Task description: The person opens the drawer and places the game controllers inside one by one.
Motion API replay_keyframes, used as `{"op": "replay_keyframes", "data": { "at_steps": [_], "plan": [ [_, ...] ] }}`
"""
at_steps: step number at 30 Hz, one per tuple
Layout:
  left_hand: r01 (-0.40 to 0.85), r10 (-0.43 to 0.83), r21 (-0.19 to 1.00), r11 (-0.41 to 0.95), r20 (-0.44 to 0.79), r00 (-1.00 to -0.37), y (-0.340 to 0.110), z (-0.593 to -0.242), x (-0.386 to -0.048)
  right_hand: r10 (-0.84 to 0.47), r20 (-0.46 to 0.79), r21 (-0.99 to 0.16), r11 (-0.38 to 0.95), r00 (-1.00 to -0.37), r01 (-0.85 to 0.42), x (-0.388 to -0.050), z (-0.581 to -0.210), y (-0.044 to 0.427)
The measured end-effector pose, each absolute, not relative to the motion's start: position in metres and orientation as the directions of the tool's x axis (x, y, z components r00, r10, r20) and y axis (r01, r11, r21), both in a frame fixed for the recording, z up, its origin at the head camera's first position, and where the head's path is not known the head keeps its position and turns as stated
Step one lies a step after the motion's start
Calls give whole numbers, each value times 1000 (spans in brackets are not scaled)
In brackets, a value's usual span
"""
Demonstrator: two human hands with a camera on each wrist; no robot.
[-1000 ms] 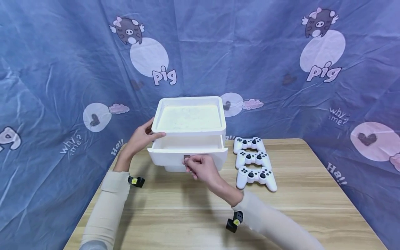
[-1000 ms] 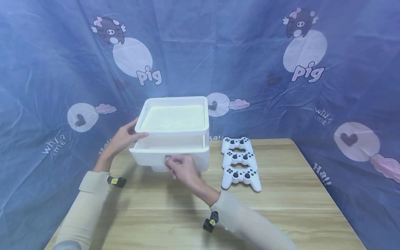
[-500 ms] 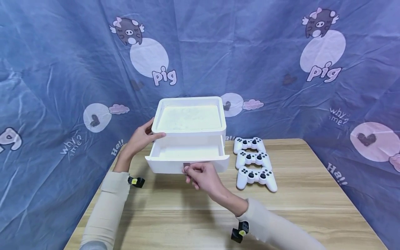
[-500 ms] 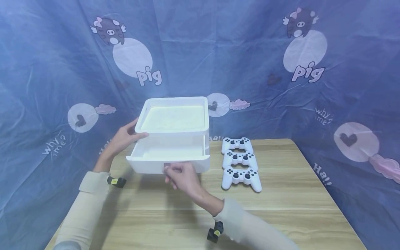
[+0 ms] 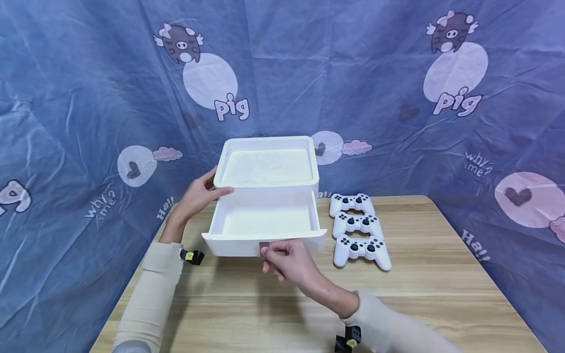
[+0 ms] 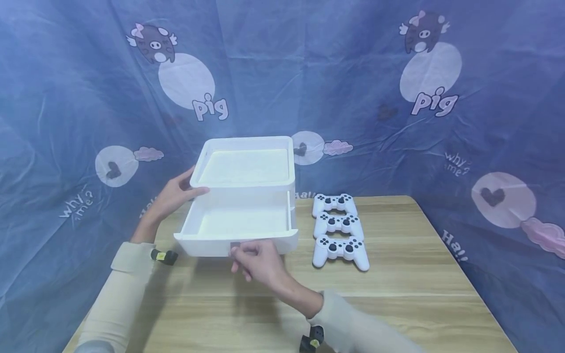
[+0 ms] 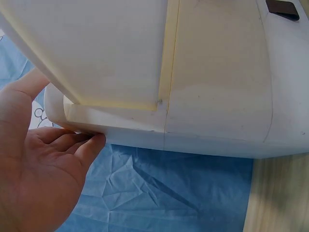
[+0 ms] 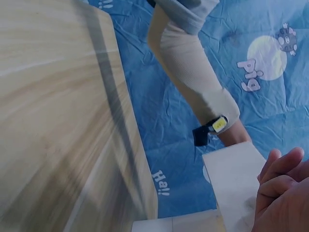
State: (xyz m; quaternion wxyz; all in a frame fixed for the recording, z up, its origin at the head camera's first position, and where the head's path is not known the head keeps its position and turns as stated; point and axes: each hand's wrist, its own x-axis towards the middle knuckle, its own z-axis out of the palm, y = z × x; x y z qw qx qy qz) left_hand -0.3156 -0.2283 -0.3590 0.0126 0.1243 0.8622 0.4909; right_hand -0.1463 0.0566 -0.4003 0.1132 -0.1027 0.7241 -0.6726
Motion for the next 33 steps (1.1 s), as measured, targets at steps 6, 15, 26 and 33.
{"op": "replay_keyframes", "data": {
  "at_steps": [6,15,26,33],
  "plan": [
    [205,232,849,487,100,-967,-228,-361,-316,-304,-46,-997,74,-952,24,-143,-401,57],
    [209,223,849,485,111,-968,-228,-360,-315,-358,-26,-995,100,-933,-11,-146,-406,61],
    [212,227,854,475,114,-967,-228,-361,-316,-430,58,-931,302,-901,-204,-147,-396,92],
    [238,231,846,477,141,-963,-229,-366,-319,-439,72,-891,375,-895,-256,-150,-372,132]
  ]
}}
